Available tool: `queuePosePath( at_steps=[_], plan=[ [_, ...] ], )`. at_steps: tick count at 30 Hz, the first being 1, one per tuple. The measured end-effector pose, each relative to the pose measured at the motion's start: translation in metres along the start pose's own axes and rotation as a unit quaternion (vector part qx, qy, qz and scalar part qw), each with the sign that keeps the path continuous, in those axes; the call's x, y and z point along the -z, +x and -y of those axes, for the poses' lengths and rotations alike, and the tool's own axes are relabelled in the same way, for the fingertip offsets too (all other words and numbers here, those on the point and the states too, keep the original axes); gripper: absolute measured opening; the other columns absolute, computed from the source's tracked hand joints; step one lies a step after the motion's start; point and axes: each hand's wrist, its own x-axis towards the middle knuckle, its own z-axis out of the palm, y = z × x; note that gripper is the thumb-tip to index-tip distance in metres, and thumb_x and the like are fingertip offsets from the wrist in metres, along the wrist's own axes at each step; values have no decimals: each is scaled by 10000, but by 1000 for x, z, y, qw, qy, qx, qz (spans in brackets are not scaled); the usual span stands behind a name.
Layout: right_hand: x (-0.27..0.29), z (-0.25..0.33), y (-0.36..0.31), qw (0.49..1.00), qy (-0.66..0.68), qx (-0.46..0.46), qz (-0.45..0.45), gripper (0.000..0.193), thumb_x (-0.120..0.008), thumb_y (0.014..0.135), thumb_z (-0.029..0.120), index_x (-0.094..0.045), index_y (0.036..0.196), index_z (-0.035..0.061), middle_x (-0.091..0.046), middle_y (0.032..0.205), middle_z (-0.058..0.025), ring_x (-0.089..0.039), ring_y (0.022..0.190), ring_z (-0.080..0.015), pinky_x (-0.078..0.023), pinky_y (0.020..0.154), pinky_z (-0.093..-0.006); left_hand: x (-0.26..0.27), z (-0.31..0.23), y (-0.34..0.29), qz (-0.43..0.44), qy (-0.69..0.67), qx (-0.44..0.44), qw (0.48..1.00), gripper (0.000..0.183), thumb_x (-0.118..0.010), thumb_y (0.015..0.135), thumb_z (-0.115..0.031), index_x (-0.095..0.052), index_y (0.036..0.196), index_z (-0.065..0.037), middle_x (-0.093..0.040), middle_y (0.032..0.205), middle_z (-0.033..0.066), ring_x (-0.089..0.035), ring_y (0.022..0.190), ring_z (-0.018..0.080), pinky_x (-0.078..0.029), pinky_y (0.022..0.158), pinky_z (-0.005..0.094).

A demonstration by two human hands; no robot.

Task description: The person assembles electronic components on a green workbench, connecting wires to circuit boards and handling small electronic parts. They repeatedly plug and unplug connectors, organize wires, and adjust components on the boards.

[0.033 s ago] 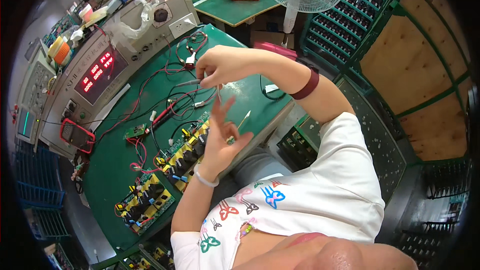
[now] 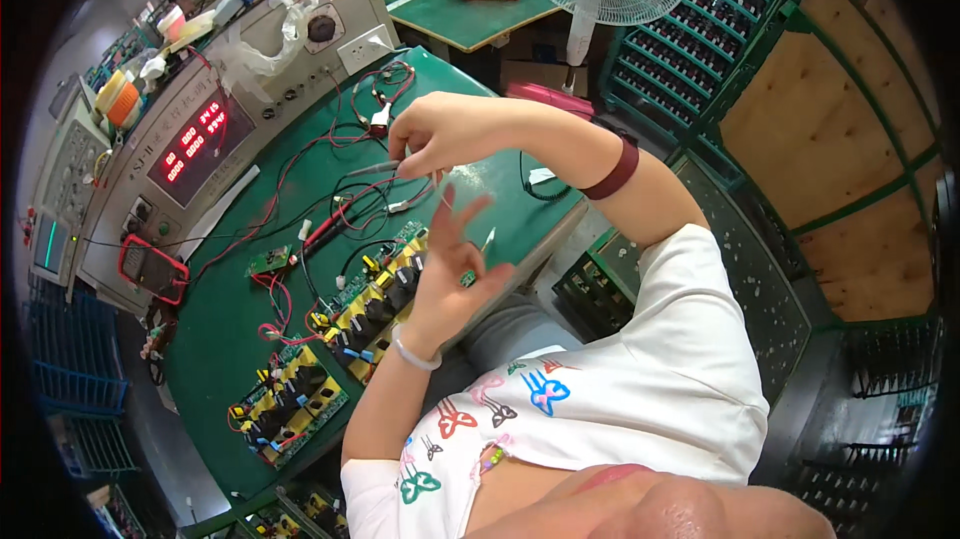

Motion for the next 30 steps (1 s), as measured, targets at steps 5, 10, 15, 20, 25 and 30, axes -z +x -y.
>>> queuePosePath(
  at_steps=[5,10,15,20,25,30],
  plan=[
    [3,-10,1,980,193,-45,7,264,-687,931,253,-669,1008,1,-661,806,2,-634,727,-76,-498,649,-223,2,6,-19,138,-11,42,989,537,-655,888,38,-455,1383,-21,-657,1164,141,-599,813,118,-485,738,281],
    [-13,-39,0,906,420,-53,2,189,-683,944,229,-665,987,46,-626,825,19,-591,777,-52,-462,670,-184,40,-32,-84,188,96,93,973,188,-676,883,-13,-699,1069,-6,-709,978,97,-661,880,197,-519,801,315],
    [-65,-63,-1,867,495,-60,-21,170,-658,954,177,-628,1050,40,-585,907,21,-533,849,-78,-419,765,-249,71,-47,-158,39,181,68,980,236,-723,745,86,-766,940,-39,-732,879,71,-601,804,205,-494,729,322],
    [-125,-37,-13,839,541,-46,34,154,-648,979,195,-558,1028,81,-533,831,65,-527,748,-17,-423,630,-195,74,-34,-198,-208,284,-40,935,175,-718,757,121,-708,856,-22,-723,822,101,-666,875,261,-526,742,304],
    [-186,-37,-20,853,519,49,21,198,-665,963,122,-498,1053,63,-536,822,23,-536,647,-35,-412,553,-189,64,-6,-214,-392,350,-53,849,192,-704,800,123,-711,934,-15,-740,950,137,-701,909,251,-547,794,309],
    [-224,-30,-25,921,369,83,-95,210,-719,900,62,-536,997,30,-564,829,-2,-576,692,-94,-455,606,-239,57,10,-215,-447,403,-29,798,148,-693,850,102,-708,961,6,-734,965,148,-702,910,226,-547,800,302]
  ],
)
